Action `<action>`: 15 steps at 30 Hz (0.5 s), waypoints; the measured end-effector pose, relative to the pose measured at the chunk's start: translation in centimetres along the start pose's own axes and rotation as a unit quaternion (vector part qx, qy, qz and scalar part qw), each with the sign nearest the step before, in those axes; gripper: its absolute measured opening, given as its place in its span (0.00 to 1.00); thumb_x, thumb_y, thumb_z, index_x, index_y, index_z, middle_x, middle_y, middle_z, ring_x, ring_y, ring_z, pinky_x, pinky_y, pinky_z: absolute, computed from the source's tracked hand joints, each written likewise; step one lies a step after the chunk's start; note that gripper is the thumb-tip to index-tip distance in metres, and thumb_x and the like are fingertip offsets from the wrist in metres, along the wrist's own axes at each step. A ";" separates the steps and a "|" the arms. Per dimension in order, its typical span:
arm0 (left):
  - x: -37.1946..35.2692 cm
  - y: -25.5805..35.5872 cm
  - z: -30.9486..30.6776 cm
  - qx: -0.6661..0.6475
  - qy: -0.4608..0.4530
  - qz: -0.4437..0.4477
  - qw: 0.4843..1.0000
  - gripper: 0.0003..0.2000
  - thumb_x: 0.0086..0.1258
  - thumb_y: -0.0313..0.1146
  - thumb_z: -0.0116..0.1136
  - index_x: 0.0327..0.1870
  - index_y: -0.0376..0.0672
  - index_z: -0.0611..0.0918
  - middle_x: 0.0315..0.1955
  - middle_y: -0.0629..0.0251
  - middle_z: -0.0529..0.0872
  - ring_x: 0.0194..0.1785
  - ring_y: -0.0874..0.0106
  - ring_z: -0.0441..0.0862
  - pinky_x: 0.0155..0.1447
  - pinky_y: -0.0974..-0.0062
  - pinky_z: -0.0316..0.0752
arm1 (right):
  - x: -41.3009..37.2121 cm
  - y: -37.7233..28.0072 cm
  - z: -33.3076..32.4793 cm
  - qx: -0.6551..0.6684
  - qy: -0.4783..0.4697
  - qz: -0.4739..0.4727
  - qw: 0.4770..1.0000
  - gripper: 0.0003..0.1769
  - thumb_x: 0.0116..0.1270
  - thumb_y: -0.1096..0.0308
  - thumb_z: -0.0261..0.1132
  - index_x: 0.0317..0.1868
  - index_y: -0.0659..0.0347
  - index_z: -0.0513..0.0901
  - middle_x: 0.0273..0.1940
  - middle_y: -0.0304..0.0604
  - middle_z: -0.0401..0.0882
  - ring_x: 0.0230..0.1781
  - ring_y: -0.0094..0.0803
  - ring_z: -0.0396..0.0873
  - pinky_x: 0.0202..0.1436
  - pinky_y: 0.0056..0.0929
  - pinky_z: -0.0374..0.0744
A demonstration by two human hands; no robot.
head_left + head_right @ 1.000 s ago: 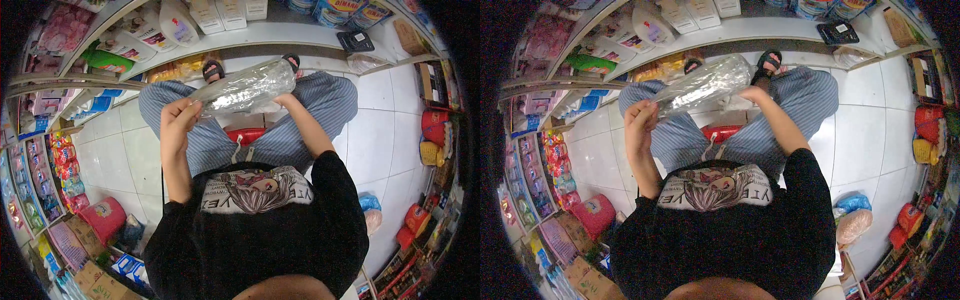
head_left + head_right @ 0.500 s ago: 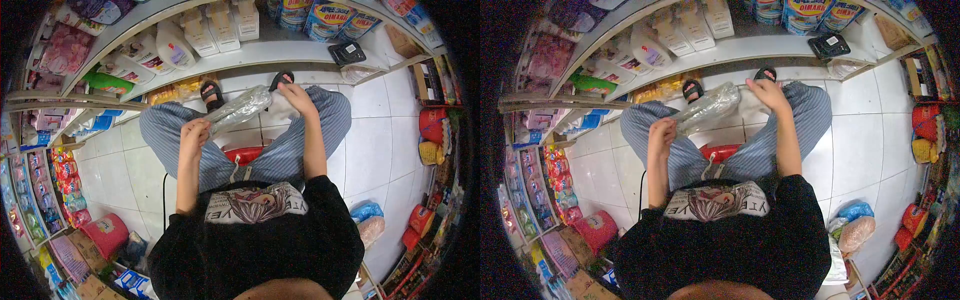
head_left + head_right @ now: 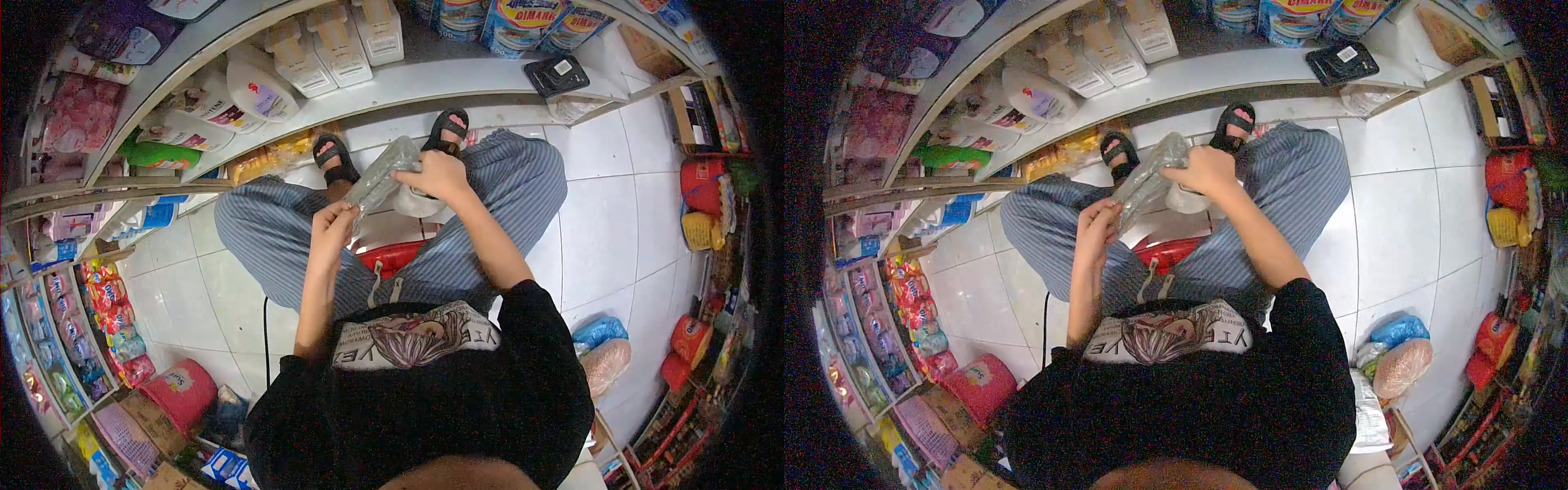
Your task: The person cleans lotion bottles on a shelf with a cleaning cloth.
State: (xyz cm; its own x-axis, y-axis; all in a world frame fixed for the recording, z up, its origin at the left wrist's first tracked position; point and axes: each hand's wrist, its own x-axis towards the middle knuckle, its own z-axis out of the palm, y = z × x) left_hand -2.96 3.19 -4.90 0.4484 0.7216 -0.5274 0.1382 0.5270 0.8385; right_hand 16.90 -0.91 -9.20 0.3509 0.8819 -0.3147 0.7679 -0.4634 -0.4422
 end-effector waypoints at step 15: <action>5.3 -5.9 -0.2 -0.071 -0.049 -0.061 0.994 0.03 0.53 0.29 0.50 0.23 0.42 0.72 0.09 0.80 0.58 0.12 0.86 0.53 0.15 0.86 0.47 | 2.6 2.5 3.5 0.050 0.159 0.039 0.985 0.16 0.46 0.57 0.51 0.22 0.62 0.77 0.23 0.51 0.74 0.26 0.44 0.74 0.30 0.37 0.72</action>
State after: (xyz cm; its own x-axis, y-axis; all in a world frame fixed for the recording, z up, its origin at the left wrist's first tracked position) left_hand -1.59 3.99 -12.66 0.5207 0.6043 -0.6030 0.0750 0.6713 0.7374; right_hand 17.86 -0.06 -14.03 0.5687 0.8187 -0.0792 0.6812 -0.5227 -0.5125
